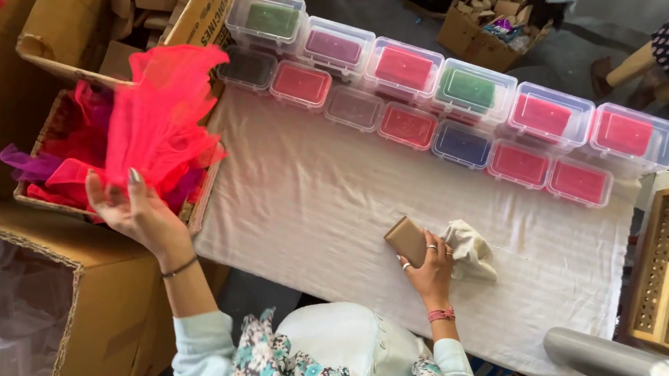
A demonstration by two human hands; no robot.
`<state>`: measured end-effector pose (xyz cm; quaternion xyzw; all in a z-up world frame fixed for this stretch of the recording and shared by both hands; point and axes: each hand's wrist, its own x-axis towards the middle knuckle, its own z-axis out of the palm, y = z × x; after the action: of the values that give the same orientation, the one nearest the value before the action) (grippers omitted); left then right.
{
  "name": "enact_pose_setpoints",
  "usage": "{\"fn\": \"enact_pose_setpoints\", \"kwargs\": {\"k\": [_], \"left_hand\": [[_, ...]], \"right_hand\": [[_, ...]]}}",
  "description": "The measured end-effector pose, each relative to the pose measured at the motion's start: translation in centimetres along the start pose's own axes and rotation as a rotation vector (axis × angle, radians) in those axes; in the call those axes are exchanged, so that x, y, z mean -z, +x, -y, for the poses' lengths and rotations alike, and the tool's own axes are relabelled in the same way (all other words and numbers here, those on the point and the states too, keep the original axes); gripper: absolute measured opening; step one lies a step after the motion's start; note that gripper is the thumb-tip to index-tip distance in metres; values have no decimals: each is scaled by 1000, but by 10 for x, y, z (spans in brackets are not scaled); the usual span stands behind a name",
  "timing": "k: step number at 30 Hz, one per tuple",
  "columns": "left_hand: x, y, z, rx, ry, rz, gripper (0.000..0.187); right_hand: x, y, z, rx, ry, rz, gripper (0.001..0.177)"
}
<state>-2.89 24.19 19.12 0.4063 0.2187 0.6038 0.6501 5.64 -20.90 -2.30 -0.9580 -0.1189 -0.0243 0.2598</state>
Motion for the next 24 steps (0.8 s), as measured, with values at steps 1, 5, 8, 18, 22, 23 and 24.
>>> {"fn": "enact_pose_setpoints", "kwargs": {"k": [1,5,8,18,22,23,24], "left_hand": [[-8,-16,-3,0,-6,0,58],[-15,-91,16,160,134,319,42],[-5,-160,47,295,364,688,22],[-57,-213,7,70,730,1778,34],[-32,-191,48,-11,725,1658,37],[-28,-183,56,-94,862,1586,24],[-26,-175,65,-179,992,1507,15]], "right_hand": [[1,1,2,1,-2,-5,86],[13,7,27,1,-32,1,99],[25,3,51,82,96,-70,103],[83,-27,88,475,398,-26,49],[94,-24,58,171,622,132,36],[100,-19,52,71,682,127,36],[106,-14,45,-29,739,119,41]]}}
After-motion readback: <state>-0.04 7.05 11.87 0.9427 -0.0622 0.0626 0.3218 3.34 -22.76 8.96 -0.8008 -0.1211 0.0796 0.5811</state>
